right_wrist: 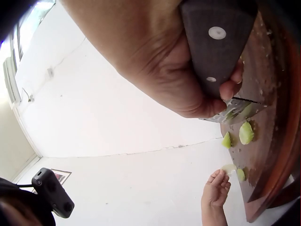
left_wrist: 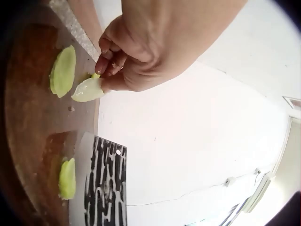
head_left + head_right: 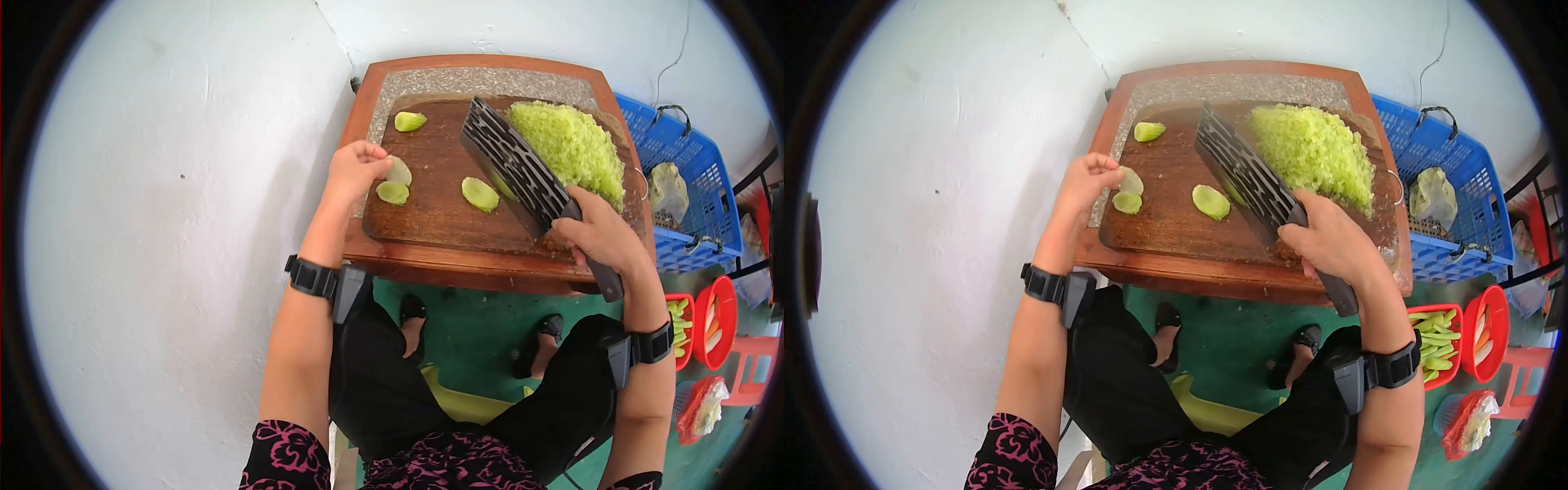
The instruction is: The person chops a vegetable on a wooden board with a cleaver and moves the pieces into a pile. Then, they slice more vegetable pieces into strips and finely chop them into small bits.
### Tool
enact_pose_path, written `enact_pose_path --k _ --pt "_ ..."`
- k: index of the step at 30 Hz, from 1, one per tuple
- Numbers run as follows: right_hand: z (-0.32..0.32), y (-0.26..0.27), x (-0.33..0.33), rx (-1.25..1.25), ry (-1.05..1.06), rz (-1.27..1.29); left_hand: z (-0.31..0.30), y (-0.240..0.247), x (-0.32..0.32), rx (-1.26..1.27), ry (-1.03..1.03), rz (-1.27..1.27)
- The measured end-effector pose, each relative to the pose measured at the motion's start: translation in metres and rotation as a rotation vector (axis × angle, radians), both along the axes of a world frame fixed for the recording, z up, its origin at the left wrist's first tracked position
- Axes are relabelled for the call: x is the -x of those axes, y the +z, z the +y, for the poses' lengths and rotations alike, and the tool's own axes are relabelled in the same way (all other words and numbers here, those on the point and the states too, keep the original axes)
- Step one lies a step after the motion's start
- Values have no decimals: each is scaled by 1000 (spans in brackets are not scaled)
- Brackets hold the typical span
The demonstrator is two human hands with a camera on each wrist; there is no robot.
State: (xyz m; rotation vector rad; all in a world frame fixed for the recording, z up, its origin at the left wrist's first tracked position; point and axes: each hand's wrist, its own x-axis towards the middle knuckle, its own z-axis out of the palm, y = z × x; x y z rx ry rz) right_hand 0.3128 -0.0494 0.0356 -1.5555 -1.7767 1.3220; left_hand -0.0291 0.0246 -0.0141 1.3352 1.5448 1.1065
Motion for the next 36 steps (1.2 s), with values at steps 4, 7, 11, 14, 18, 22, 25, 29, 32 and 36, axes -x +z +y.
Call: enact_pose_path --k 4,7,11,14,18,22,25,29,32,36 --pt "1 -1 0 19 3 -14 -20 1 6 128 38 -87" --pt "0 -1 1 9 5 -3 -22 -10 6 91 59 26" --pt "1 -2 0 34 5 1 -20 -24 7 26 99 207" --pt "1 -1 0 34 0 2 -22 -24 4 32 120 254" --pt "0 -2 0 5 1 -2 -23 -20 1 55 125 235" --pt "-3 0 3 -18 1 -6 -22 -23 2 -65 160 459" --pt "-7 9 10 -28 -2 -97 -28 -16 -15 -371 77 741" --pt "-9 -4 10 -397 87 -298 -51 0 -65 -545 -390 640" --pt "-11 1 16 -396 101 -386 -57 -13 -91 -624 -408 687" --pt "-16 10 24 -394 140 -500 -53 -21 -101 -709 -409 737"
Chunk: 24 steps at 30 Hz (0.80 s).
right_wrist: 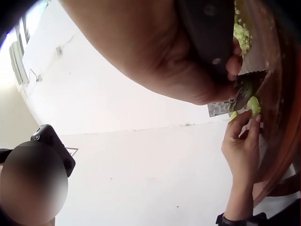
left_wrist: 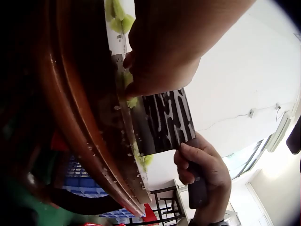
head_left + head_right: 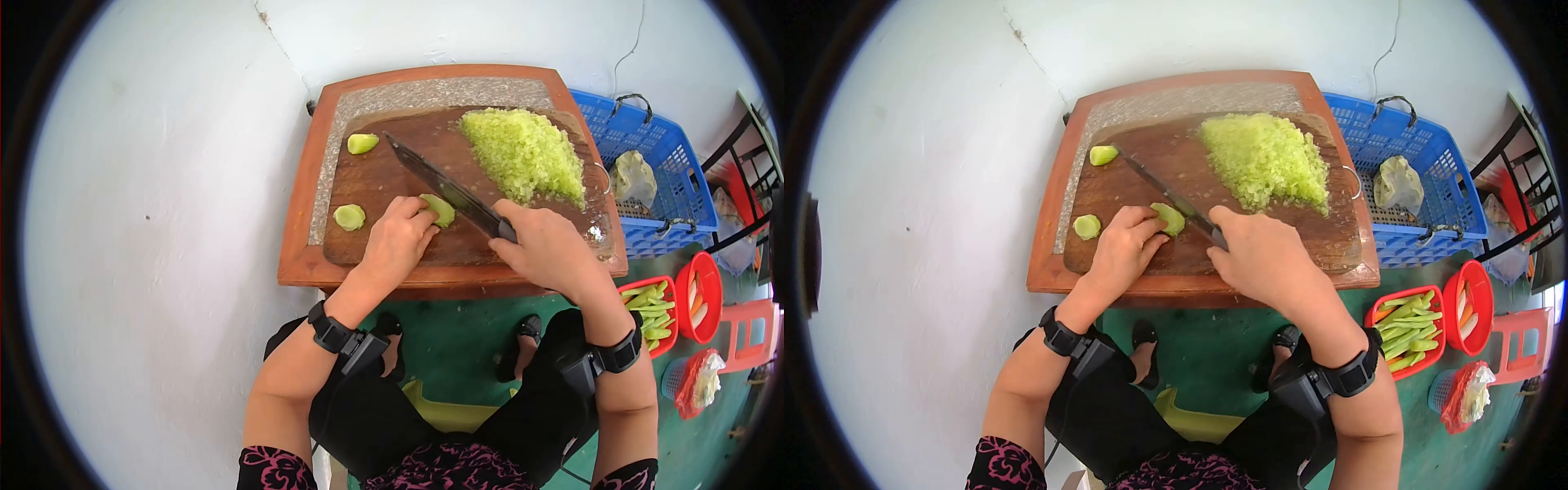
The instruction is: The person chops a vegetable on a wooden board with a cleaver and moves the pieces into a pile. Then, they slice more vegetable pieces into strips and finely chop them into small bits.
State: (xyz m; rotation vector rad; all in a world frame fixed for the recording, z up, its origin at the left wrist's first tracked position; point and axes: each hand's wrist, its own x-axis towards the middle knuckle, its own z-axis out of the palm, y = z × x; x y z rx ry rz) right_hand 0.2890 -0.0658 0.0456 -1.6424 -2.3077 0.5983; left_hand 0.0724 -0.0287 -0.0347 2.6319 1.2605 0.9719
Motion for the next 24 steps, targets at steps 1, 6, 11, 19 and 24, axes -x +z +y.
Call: enact_pose_path --k 1,6,11,19,24 --pt "-1 2 1 -3 11 -22 1 -1 -1 -18 -4 3" --pt "-3 2 3 43 19 -6 5 -8 -3 -41 -42 -17" --pt "-2 1 1 36 19 20 6 -3 -5 -59 -64 -9" --pt "-3 12 -2 -87 -12 67 5 -4 -9 -101 -40 -31" --pt "-2 3 1 -78 23 40 5 -3 -10 -104 -41 10"
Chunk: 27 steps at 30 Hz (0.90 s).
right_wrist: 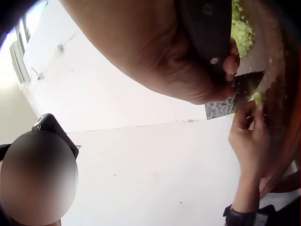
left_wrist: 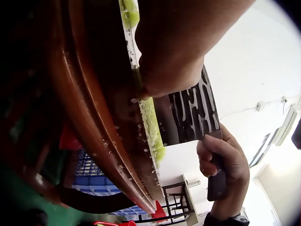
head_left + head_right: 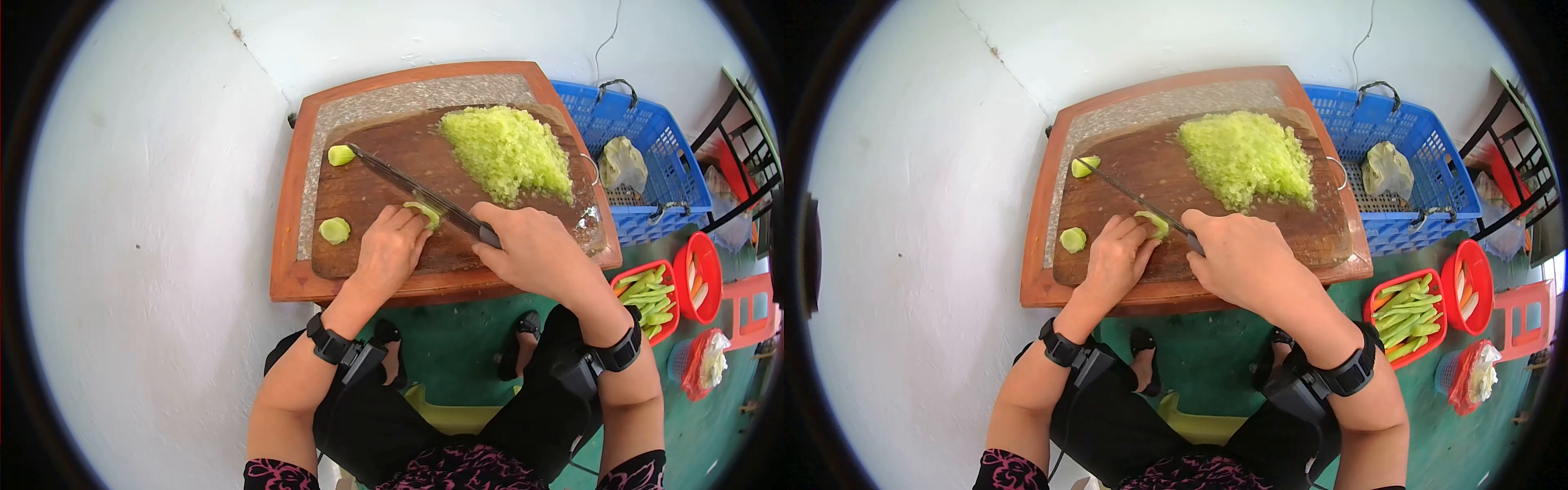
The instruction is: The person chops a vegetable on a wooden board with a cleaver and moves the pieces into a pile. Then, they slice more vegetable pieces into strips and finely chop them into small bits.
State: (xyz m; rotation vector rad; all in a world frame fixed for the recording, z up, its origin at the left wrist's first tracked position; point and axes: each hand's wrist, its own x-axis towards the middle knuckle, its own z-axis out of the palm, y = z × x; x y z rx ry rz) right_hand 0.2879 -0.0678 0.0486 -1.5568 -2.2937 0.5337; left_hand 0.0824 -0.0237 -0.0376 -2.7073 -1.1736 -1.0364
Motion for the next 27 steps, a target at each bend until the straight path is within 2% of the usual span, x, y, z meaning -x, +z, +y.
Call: enact_pose_path --k 20,27 --pt "-1 2 2 -44 102 -45 1 3 -2 18 -3 10" --pt "16 -18 2 18 98 19 2 0 0 43 -19 -24"
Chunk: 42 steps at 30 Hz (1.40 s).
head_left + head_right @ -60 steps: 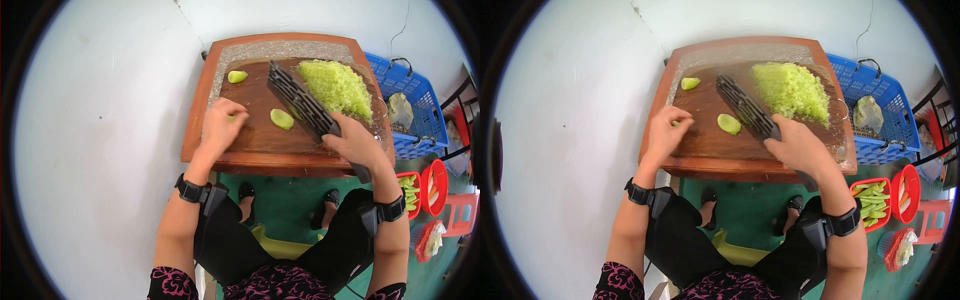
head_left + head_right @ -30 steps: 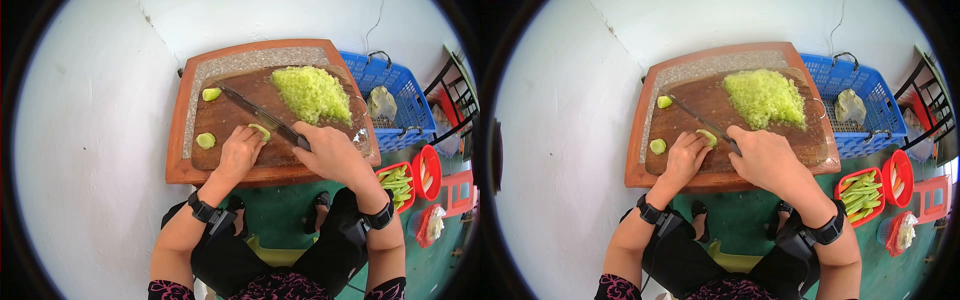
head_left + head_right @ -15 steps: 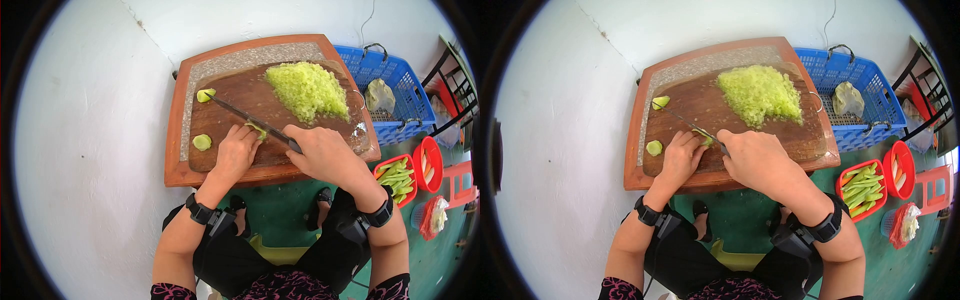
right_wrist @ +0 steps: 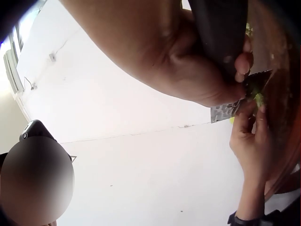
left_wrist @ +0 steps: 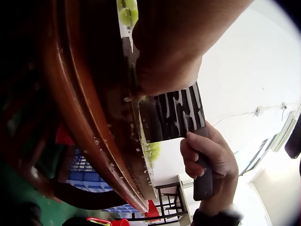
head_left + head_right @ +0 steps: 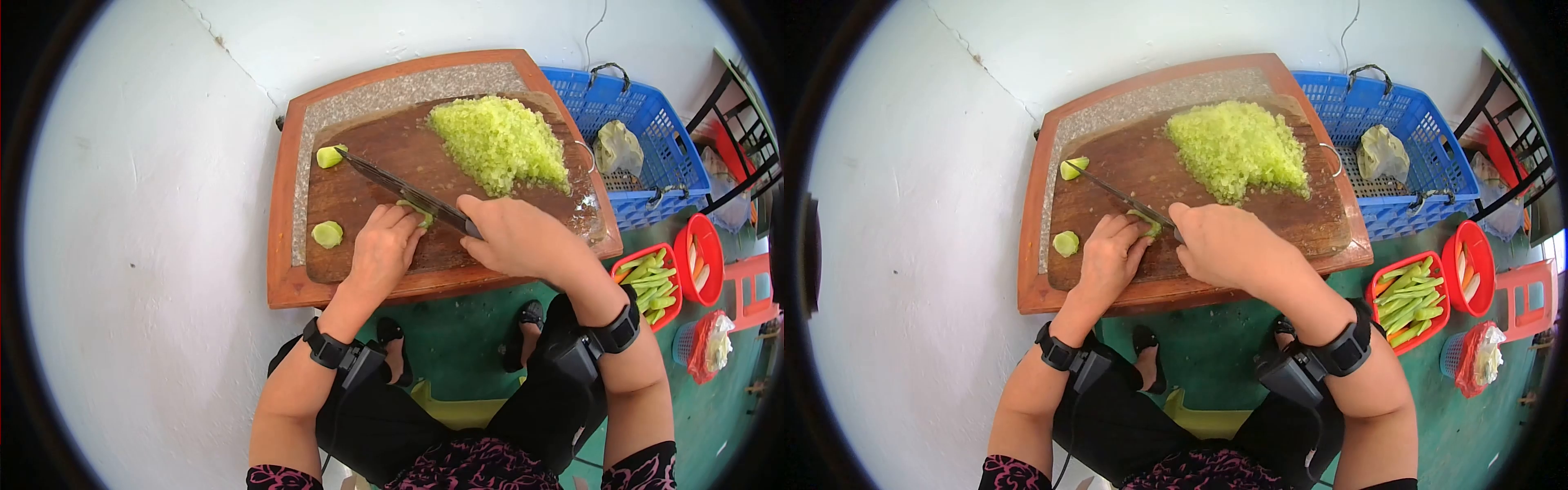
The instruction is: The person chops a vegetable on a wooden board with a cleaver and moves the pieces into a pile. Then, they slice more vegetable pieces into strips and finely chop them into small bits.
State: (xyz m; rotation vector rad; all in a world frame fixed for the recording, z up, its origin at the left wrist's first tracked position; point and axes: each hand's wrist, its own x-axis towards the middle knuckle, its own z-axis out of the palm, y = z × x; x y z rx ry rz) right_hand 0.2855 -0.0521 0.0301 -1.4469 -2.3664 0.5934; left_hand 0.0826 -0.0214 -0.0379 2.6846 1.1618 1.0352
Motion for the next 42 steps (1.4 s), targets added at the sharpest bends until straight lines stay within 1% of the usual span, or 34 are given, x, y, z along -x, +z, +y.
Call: enact_pose_path --k 4,7,10,16,22,28,31,33,37,42 --pt "2 -5 -5 21 -50 65 0 -2 0 -4 -3 -15" --pt "-2 5 -5 31 -108 28 -1 -1 -1 -1 -5 -34" --pt "-7 14 -5 35 -99 -14 -1 0 -1 -2 -3 -34" --pt "-14 23 -2 31 -52 -11 -1 0 0 -4 17 -2" --pt "-17 20 1 24 -69 -24 -1 0 -1 32 35 -1" --pt "-11 11 4 -14 5 -43 -2 4 -1 52 28 0" --pt "-9 -2 14 -44 -14 -58 -1 -1 0 57 42 26" --pt "-5 -4 10 -24 -53 -17 -1 -1 0 43 19 -14" --pt "-2 5 2 39 -69 45 -6 -4 1 16 13 -105" --pt "-13 26 2 47 -87 10 -6 -8 5 -18 3 -102"
